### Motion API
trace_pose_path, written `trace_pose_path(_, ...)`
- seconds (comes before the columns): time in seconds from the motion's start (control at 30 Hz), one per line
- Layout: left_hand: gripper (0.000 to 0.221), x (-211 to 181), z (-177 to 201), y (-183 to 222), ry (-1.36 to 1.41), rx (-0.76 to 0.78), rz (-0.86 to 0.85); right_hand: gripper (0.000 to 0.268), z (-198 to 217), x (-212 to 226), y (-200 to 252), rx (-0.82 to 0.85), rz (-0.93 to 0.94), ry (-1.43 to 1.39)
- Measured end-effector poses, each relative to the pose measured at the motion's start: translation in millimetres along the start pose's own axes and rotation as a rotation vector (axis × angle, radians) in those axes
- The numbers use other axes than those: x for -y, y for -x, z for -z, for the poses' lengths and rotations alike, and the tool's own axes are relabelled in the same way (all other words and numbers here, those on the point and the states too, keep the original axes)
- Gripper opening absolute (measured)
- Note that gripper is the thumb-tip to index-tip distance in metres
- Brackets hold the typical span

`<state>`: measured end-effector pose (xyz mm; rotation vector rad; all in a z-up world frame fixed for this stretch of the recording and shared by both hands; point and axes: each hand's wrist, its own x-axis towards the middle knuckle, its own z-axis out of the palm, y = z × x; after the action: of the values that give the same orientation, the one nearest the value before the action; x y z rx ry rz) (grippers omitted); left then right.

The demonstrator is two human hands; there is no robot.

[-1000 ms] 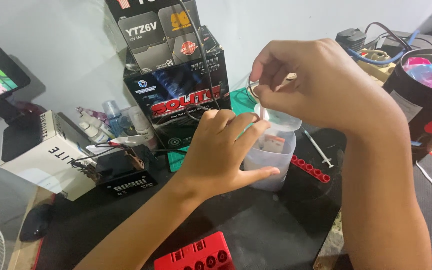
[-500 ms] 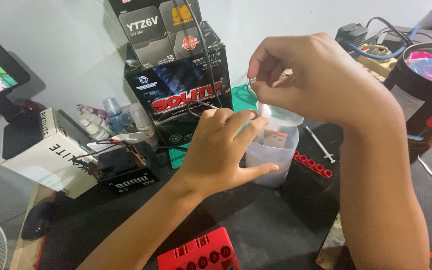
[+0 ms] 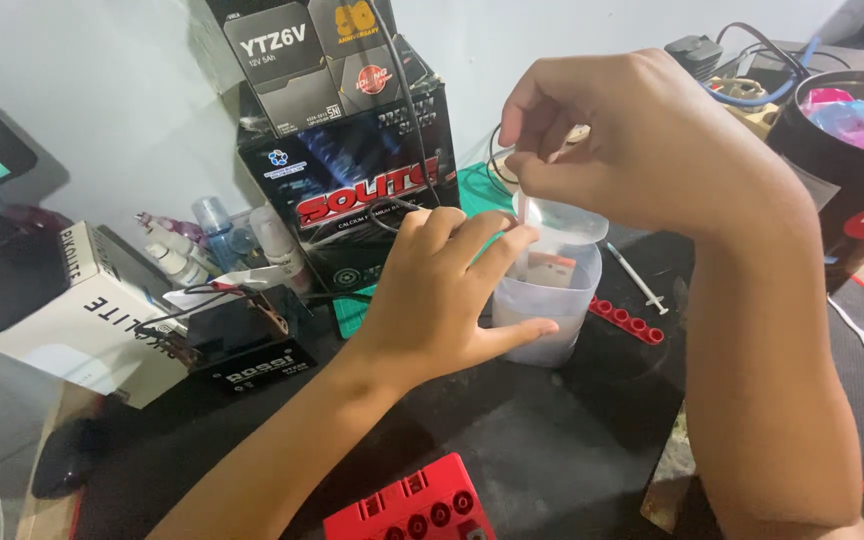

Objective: Filling the cells of a battery casing with liquid using a syringe

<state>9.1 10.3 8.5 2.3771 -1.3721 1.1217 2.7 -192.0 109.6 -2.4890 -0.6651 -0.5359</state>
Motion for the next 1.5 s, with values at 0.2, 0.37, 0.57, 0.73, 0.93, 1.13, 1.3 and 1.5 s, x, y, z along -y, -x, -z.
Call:
trace_pose_path(0.2, 0.075, 1, 1, 0, -0.002, -0.011, -0.023, 0.01, -1, 2, 1, 0.014, 0.031, -0.022)
trace_pose_path(0.37, 0.075, 4, 5, -3, -0.03, -0.038, -0.058, 0.006, 4, 11, 4, 0.031, -0.02, -0.045)
trace_pose_path(0.57, 0.069, 1, 13, -5, -0.086, -0.102, -0.132, 0.01, 16, 13, 8, 0.1, -0.13, -0.196)
trace_pose_path(0.73, 0.071, -3, 15, -9, -0.086, -0.1, -0.163, 0.013, 26, 4, -2, 0.258, -0.193, -0.349)
trace_pose_path(0.93, 0.076, -14, 17, -12, -0.192, -0.115, -0.19, 0.047, 31, -8, -15, 0.684, -0.591, -0.209)
trace_pose_path(1.13, 0.076, -21, 28, -15, -0.242, -0.107, -0.194, 0.07, 26, -46, -10, 0.885, -0.511, -0.485)
trace_pose_path(1.3, 0.071, -28, 30, -18, -0.272, -0.106, -0.22, 0.074, 25, -64, -2, 0.925, -0.344, -0.666)
trace_pose_path(1.5, 0.072, -30, 62, 2, 0.067, 0.025, -0.161, 0.082, 36, -95, 20, 0.86, -0.016, -0.986)
